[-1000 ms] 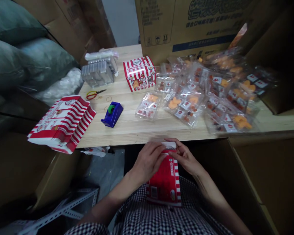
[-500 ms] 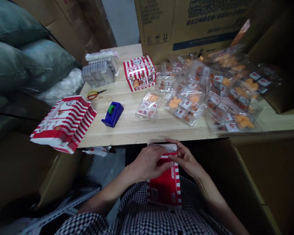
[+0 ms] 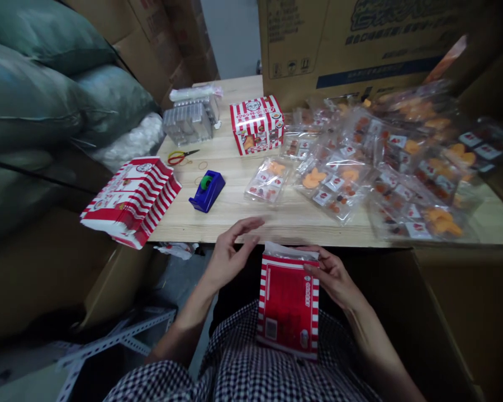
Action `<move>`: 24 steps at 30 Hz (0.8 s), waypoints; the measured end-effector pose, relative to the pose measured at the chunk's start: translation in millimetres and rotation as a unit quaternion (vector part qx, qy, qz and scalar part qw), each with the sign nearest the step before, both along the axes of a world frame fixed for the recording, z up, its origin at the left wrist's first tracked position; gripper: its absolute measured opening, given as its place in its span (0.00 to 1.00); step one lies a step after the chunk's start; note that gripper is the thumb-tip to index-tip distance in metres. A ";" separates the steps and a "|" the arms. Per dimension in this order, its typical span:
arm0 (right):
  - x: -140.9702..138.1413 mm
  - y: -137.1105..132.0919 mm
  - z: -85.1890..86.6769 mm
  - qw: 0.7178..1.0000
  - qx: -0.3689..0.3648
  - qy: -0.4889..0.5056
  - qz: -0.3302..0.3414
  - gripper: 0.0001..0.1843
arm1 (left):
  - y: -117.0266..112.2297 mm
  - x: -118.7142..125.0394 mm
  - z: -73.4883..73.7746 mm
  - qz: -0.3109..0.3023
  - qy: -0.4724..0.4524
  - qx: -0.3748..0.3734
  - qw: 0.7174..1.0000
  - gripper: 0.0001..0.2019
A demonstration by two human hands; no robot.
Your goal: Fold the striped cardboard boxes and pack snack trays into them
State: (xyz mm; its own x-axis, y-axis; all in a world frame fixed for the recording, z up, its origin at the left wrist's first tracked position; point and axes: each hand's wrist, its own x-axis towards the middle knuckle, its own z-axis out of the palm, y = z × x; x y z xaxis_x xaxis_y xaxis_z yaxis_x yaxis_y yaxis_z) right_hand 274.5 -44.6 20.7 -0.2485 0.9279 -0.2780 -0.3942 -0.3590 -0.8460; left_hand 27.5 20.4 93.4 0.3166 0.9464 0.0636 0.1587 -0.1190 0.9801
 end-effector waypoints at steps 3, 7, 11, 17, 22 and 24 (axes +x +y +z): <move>-0.6 -0.5 0.1 1.000 -0.001 0.001 0.001 0.20 | -7.0 -2.5 -23.7 -0.002 -0.140 -0.186 0.973 0.21; -1.6 -0.2 0.9 1.000 0.003 -0.004 0.000 0.20 | -18.8 10.6 -45.2 0.000 -0.277 -0.349 0.895 0.17; -3.1 0.1 2.8 1.000 0.001 -0.010 -0.002 0.19 | -20.6 20.3 -48.7 0.006 -0.321 -0.418 0.850 0.14; -10.8 -1.2 7.3 1.000 0.021 -0.015 0.008 0.19 | -16.7 25.9 -48.6 0.050 -0.315 -0.459 0.829 0.14; -7.3 -5.3 13.4 1.000 0.008 -0.017 -0.014 0.16 | -18.1 18.3 -40.2 -0.015 -0.368 -0.455 0.811 0.16; -5.1 -6.3 13.4 1.000 0.006 -0.016 -0.010 0.16 | -18.6 14.4 -39.1 -0.044 -0.390 -0.468 0.791 0.16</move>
